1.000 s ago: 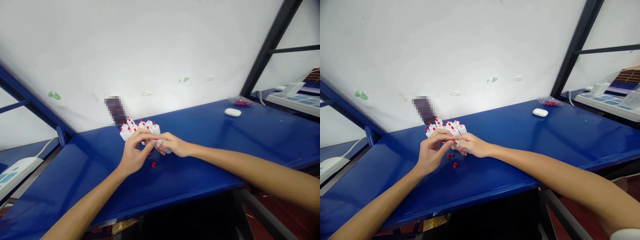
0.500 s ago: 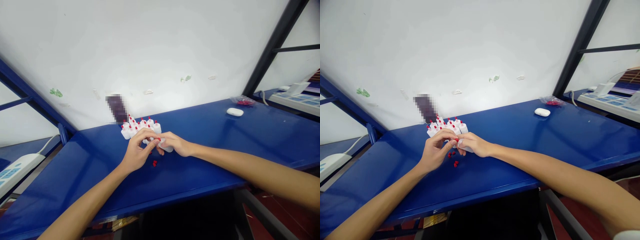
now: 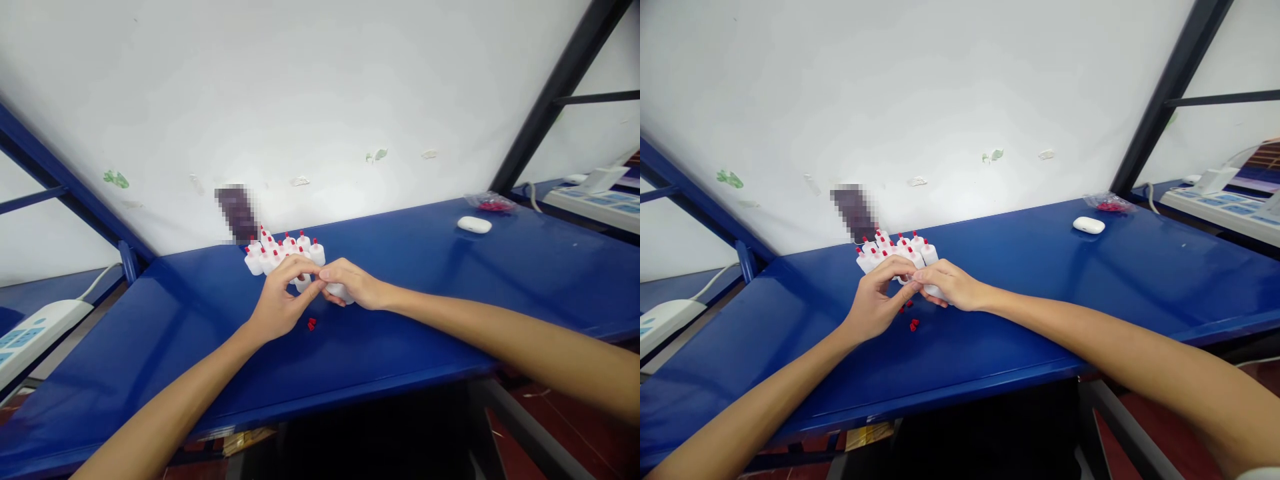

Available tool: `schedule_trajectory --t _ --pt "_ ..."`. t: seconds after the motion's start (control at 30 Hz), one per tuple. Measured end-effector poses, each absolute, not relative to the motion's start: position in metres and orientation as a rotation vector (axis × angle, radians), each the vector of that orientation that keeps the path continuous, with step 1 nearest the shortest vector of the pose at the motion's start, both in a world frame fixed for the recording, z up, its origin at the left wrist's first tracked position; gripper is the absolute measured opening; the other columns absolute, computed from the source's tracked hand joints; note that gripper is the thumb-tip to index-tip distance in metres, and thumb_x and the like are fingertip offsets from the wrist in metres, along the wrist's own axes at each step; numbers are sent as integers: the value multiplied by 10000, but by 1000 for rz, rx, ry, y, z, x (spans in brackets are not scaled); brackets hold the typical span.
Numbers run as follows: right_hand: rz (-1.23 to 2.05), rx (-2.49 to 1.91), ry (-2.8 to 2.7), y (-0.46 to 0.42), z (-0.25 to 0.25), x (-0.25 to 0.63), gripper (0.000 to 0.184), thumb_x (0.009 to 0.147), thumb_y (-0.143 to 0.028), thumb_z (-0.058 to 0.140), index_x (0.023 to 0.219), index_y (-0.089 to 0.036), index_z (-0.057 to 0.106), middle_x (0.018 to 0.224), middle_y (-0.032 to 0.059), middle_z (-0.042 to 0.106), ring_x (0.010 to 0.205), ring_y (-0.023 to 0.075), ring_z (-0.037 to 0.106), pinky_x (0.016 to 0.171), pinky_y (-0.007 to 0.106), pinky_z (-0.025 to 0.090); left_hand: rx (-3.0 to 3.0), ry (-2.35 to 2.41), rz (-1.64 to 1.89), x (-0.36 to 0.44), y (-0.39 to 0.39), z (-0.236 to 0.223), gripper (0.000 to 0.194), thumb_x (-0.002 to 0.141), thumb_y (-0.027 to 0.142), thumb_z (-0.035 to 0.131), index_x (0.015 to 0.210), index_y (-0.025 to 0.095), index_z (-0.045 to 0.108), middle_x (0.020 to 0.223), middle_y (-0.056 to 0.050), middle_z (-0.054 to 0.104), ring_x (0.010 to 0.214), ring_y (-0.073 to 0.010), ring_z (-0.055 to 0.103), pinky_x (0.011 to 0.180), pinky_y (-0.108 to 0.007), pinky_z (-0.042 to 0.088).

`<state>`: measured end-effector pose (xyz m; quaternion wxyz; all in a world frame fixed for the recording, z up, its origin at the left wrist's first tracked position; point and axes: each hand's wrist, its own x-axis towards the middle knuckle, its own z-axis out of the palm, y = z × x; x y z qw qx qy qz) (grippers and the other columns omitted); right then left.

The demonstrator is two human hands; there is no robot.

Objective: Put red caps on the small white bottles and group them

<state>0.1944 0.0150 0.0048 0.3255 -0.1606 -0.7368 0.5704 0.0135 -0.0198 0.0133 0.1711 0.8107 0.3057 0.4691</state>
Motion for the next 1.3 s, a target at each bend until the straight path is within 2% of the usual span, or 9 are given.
schedule_trajectory --t 0.3,0.43,0.5,0.6,0.77,0.87,0.97,1.13,1.3 --pt "1427 -417 -1943 13 0 195 409 922 -443 465 618 -173 501 493 -47 450 441 93 416 465 233 340 2363 861 1292 16 -22 15 125 895 213 621 1006 222 677 922 -36 600 836 -144 558 726 -288 459" --pt "1438 -457 -1915 17 -4 195 544 961 -518 307 609 -165 525 502 -15 500 462 107 462 511 246 386 2350 894 1354 15 -20 15 97 900 223 610 985 211 656 930 -42 604 851 -154 553 736 -298 456" --pt "1436 -503 -1868 23 -6 196 553 967 -485 257 610 -164 530 491 -6 510 455 111 468 519 249 394 2303 930 1457 12 -19 16 90 908 240 595 980 205 635 937 -48 611 860 -162 555 739 -304 459" --pt "1378 -588 -1807 35 -9 201 432 943 -385 315 652 -162 544 505 -8 524 453 115 484 506 242 391 2322 1042 1511 7 -17 19 93 912 262 583 972 206 628 960 -53 608 906 -177 562 775 -322 472" --pt "1283 -707 -1680 50 -11 208 375 937 -358 328 695 -169 542 520 -10 539 456 121 512 499 236 406 2817 1112 1203 -3 -8 9 102 868 275 646 935 225 704 1175 -99 562 1128 -259 517 959 -452 430" --pt "1251 -729 -1708 46 -7 207 377 942 -357 334 687 -170 539 529 -10 540 476 116 518 520 229 418 2955 1100 1056 -5 -3 1 103 868 277 643 923 236 720 1235 -111 553 1187 -289 484 966 -484 422" --pt "1252 -730 -1746 39 -3 204 350 926 -374 392 698 -163 553 559 -9 553 510 112 519 542 222 424 2940 1101 1146 -5 -2 1 98 870 264 633 922 233 710 1181 -103 585 1126 -266 518 944 -460 439" --pt "1256 -795 -1783 35 -2 201 385 931 -443 428 727 -153 578 565 -14 542 525 113 519 527 214 408 2788 1241 1531 -10 0 10 92 861 231 626 937 219 675 1041 -76 622 997 -229 557 907 -419 446" --pt "1247 -808 -1816 36 -2 203 414 952 -437 392 716 -153 579 559 -13 534 518 110 510 517 212 393 2827 1438 1395 -19 9 6 99 862 256 608 914 211 680 1057 -86 609 1007 -251 537 913 -446 423"
